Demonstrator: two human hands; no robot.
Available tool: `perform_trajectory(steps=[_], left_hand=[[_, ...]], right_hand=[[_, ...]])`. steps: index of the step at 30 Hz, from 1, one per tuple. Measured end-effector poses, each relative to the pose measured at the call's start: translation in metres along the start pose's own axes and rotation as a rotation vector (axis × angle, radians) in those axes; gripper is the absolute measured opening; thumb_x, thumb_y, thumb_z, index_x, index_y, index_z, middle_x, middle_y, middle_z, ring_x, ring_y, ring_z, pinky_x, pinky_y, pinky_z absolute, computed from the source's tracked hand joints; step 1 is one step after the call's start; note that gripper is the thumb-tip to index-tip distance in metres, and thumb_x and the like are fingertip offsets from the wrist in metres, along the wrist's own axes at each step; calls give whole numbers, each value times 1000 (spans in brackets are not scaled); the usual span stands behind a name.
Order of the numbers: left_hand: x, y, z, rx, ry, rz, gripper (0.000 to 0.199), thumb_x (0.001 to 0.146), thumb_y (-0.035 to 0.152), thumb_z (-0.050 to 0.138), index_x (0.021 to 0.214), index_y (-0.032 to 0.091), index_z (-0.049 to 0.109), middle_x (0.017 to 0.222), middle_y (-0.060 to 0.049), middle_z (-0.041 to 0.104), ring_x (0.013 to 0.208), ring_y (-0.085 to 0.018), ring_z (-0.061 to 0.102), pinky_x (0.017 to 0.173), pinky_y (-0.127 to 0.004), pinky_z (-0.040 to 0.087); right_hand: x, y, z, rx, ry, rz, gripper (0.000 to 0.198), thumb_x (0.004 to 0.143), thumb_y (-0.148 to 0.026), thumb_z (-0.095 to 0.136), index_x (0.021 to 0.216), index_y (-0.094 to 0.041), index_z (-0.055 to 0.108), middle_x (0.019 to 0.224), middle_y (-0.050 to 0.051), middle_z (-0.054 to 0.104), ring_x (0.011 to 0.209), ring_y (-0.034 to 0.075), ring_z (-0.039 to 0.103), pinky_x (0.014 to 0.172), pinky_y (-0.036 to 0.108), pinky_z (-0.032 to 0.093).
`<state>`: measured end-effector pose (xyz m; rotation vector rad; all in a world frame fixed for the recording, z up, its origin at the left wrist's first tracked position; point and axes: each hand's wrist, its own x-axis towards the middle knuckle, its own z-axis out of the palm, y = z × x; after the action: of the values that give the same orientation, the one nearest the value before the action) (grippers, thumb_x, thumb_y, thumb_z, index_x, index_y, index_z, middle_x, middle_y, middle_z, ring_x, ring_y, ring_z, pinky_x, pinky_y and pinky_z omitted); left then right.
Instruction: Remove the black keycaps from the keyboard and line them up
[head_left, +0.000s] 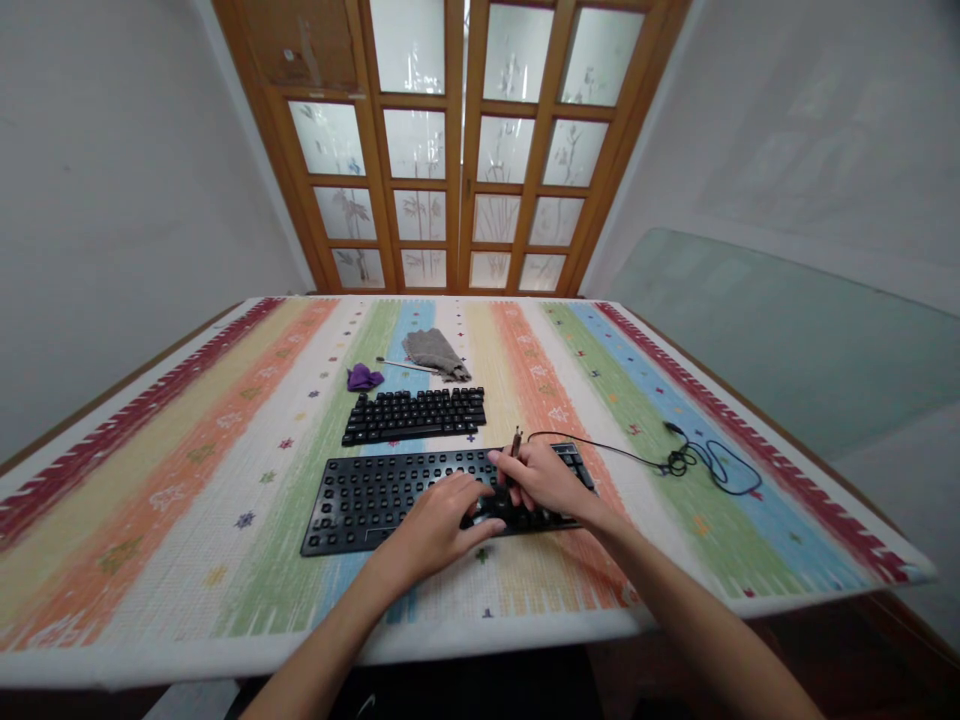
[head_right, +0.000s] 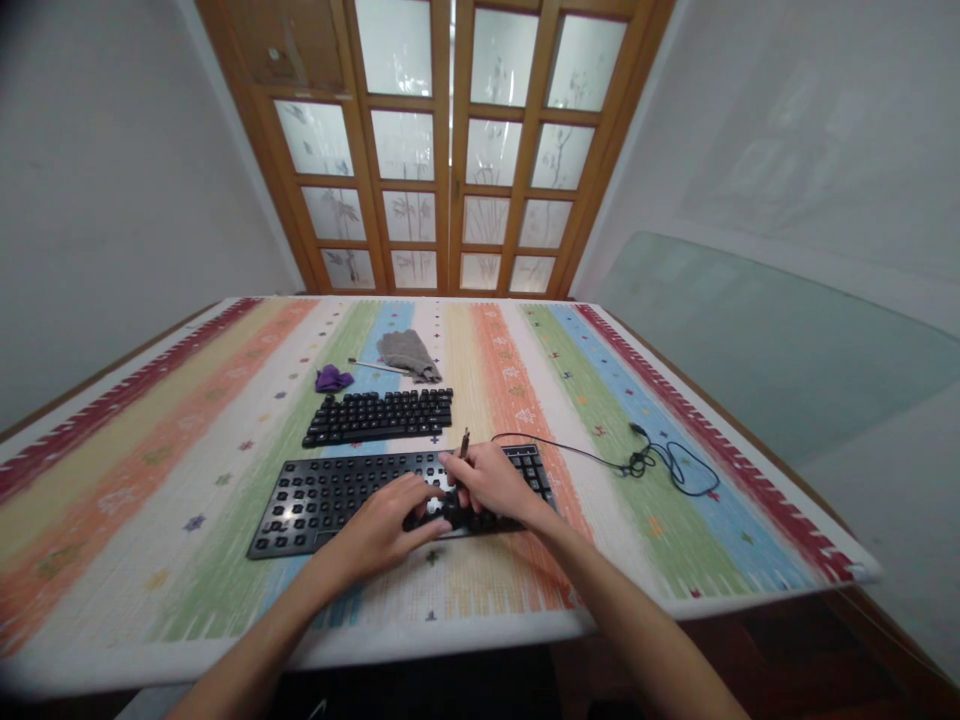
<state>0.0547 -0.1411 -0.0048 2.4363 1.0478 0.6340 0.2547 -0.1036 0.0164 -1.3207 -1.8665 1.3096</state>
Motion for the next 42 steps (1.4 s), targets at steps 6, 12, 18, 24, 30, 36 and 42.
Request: perform_trajectory(steps=[6,12,18,24,30,36,42], left_hand=[[14,-3,-3,-20,-65,25,15,90,32,61,90,17,63,83,-3,60,81,-18,55,73,-28,43],[24,-9,-19,-46,-80,68,12,87,29,65,85,17,63,74,0,58,71,-15,53,67,-26,40],[54,-30,-32,65,30,61,15,88,32,63,90,17,64,73,0,57,71,-15,55,67,-26,42],[98,-51,-21,372,-60,67,10,87,24,63,90,14,64,85,-6,62,84,-20,57,74,-30,46],[115,-58,-12,503,-150,60,10,87,22,60,87,13,65,87,-9,64,90,-22,58,78,-32,47],[114,-61,-13,498,-145,63,11,86,21,58,84,13,65,87,-10,64,88,-22,58,77,-32,48],[118,-61,-13,514,-167,44,11,86,19,56,83,14,65,87,-10,64,90,-23,58,79,-33,49]], right_hand=[[-10,-12,2,-101,24,-100,43,93,-46,48,61,-17,54,43,-2,56,32,8,48,35,18,31],[-11,-9,-2,-165,83,-133,43,96,-41,45,60,-18,54,43,-1,56,33,10,50,38,20,34],[-10,0,-13,-159,188,-147,44,95,-44,47,61,-18,56,44,-1,58,34,10,51,40,21,38],[-15,5,-20,-78,233,-136,44,93,-51,51,64,-18,56,47,-1,59,33,10,50,37,21,36],[-24,7,-26,-27,249,-136,43,94,-48,49,63,-18,53,47,-2,56,32,9,47,38,20,35],[-29,12,-33,-34,277,-118,43,94,-48,50,63,-18,55,48,-1,58,34,9,49,39,21,37],[-30,12,-34,-53,289,-139,47,93,-51,49,61,-18,57,47,0,58,34,9,49,41,22,40]])
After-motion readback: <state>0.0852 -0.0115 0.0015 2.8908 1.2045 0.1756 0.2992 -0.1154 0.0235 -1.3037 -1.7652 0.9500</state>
